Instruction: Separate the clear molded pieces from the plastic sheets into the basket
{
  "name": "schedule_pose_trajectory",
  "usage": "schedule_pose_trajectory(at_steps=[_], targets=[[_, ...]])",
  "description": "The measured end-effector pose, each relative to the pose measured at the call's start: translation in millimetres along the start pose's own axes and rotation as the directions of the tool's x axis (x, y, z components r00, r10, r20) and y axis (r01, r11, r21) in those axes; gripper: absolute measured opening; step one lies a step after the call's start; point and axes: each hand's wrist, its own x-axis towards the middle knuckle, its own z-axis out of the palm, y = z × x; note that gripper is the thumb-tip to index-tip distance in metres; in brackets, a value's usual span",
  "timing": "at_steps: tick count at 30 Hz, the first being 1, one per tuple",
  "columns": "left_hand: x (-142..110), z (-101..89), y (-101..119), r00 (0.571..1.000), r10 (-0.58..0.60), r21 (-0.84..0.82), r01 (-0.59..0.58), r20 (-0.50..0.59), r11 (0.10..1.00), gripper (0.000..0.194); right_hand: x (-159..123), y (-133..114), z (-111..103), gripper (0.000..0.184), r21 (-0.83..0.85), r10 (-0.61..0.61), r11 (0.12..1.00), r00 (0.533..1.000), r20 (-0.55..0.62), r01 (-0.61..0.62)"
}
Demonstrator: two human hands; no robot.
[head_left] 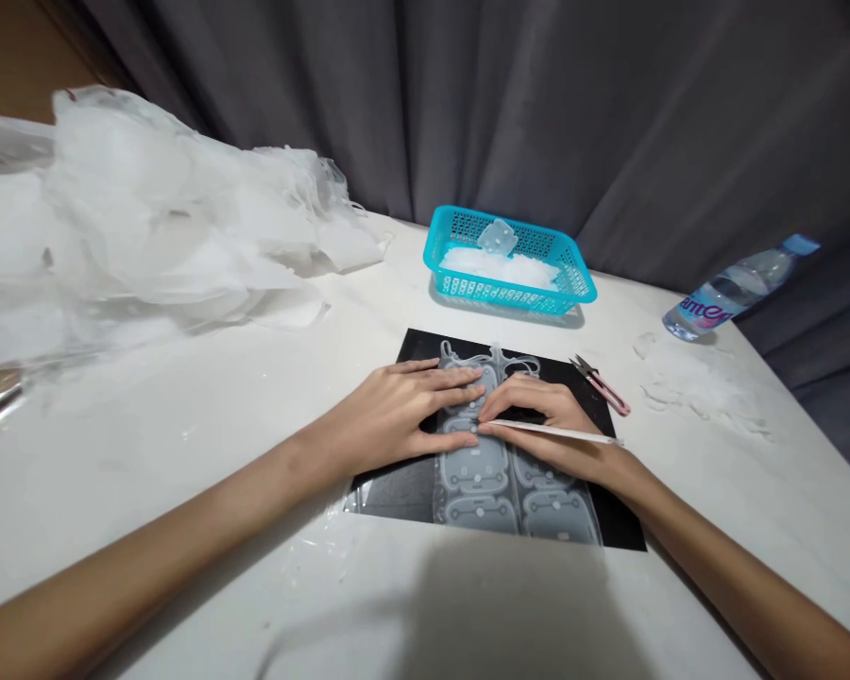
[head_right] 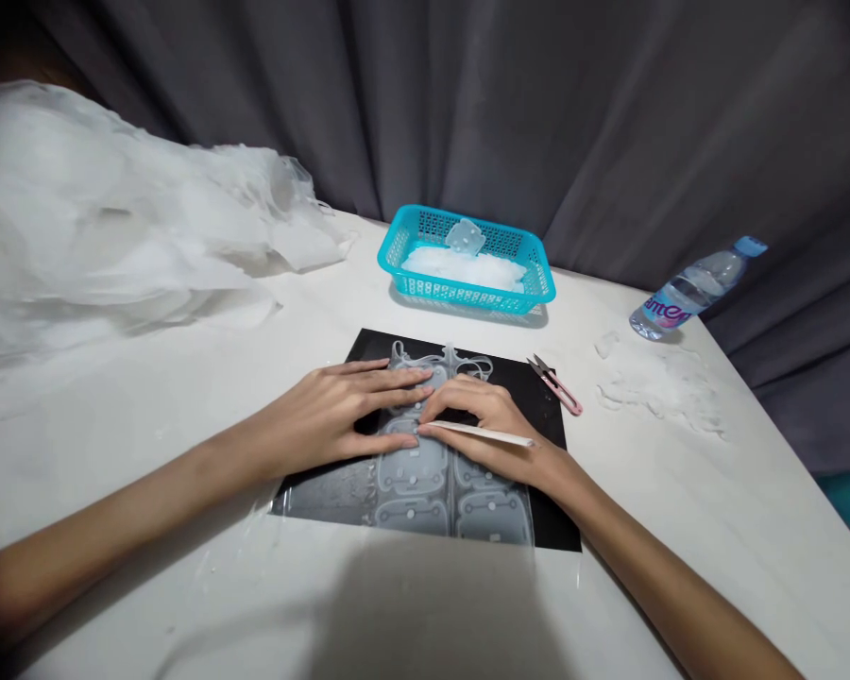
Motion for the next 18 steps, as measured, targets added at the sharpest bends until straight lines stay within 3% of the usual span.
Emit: schedule_pose_trajectory(at_steps=[18], targets=[[0.9,3.7,-2.4,0.999,0.009,-0.035,-0.01,-0.035,0.999,0.061,-2.8,1.8,8.6,0.013,-0.118,-0.057,0.992,0.997,-0.058,0.05]])
